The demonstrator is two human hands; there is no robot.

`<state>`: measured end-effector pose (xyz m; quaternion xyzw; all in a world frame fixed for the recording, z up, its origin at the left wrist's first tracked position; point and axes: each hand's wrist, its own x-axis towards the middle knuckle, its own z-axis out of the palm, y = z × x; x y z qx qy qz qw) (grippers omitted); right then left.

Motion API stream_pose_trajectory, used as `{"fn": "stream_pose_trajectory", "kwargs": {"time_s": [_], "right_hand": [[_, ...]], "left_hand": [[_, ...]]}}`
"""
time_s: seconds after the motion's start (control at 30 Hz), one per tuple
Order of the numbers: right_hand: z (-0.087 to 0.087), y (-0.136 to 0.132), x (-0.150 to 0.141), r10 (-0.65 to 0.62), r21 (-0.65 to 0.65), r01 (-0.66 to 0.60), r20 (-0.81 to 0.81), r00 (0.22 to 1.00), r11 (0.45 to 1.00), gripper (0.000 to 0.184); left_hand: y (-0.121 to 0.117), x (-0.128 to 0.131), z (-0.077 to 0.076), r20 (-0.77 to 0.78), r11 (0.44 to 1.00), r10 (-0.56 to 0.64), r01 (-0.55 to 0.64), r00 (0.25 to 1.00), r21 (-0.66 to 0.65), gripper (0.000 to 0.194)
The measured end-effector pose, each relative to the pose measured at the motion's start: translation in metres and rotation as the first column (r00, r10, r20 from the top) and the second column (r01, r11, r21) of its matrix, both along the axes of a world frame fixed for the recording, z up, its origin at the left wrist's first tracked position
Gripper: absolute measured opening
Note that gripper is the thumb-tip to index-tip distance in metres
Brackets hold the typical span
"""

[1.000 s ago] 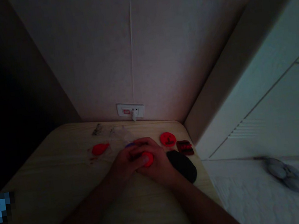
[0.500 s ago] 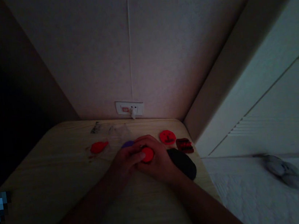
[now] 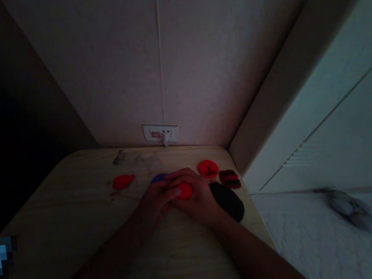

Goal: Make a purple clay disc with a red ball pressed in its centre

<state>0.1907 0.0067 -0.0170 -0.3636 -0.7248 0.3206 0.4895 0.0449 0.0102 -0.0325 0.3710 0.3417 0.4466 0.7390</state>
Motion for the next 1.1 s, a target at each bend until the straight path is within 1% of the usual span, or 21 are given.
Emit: {"fn": "stream_pose_trajectory", "kwargs": {"time_s": [0.07, 0.1, 0.2, 0.23, 0.4, 0.5, 0.63, 0.73, 0.83, 0.9, 1.0, 1.1], "right_hand": [[0.0, 0.0, 0.0, 0.01, -0.008, -0.01, -0.014, 1.0, 1.0, 0.013], [0.001, 0.0, 0.0, 0.028, -0.014, -0.028, -0.019, 0.999, 1.0, 0.015], [0.004, 0.0, 0.002, 0.114, -0.045, -0.115, -0.019, 0.993, 0.992, 0.028], [0.005, -0.001, 0.002, 0.141, -0.066, -0.142, -0.023, 0.99, 0.988, 0.029], [0.011, -0.002, 0.007, 0.243, -0.189, -0.247, -0.042, 0.969, 0.95, 0.02], [0.01, -0.002, 0.006, 0.233, -0.183, -0.235, -0.033, 0.972, 0.955, 0.018], [0.003, -0.002, 0.001, 0.131, -0.073, -0.133, -0.028, 0.991, 0.988, 0.021], [0.001, 0.0, 0.0, 0.092, -0.012, -0.092, -0.021, 0.996, 0.996, 0.019], [0.004, 0.002, 0.004, 0.138, -0.013, -0.137, 0.057, 0.989, 0.99, 0.027], [0.006, 0.002, 0.006, 0.191, -0.051, -0.187, 0.095, 0.977, 0.981, 0.03], [0.005, 0.002, 0.007, 0.216, -0.099, -0.208, 0.081, 0.973, 0.973, 0.022], [0.0, 0.002, 0.005, 0.183, -0.069, -0.18, 0.035, 0.983, 0.981, 0.017]], "left_hand": [[0.0, 0.0, 0.001, 0.006, 1.0, 0.014, -0.014, 1.0, -0.016, 0.022], [0.0, 0.0, 0.001, 0.009, 1.0, 0.013, -0.013, 1.0, -0.018, 0.021], [0.001, -0.001, -0.001, 0.006, 1.0, 0.0, 0.0, 1.0, 0.012, 0.018], [0.001, -0.002, -0.002, -0.003, 1.0, -0.011, 0.011, 1.0, 0.029, 0.017], [0.003, -0.004, -0.008, -0.047, 0.993, -0.074, 0.078, 0.996, 0.085, 0.018], [0.004, -0.005, -0.008, -0.06, 0.992, -0.097, 0.101, 0.994, 0.081, 0.019], [0.004, -0.004, -0.007, -0.047, 0.99, -0.114, 0.118, 0.992, 0.082, 0.021], [0.005, -0.003, -0.008, -0.062, 0.989, -0.115, 0.12, 0.992, 0.084, 0.022], [0.005, -0.003, -0.009, -0.102, 0.992, -0.067, 0.077, 0.993, 0.095, 0.024], [0.005, -0.004, -0.01, -0.136, 0.99, -0.075, 0.09, 0.988, 0.105, 0.025], [0.005, -0.005, -0.01, -0.18, 0.983, -0.117, 0.14, 0.977, 0.122, 0.027], [0.006, -0.004, -0.009, -0.179, 0.982, -0.115, 0.139, 0.977, 0.125, 0.026]]}}
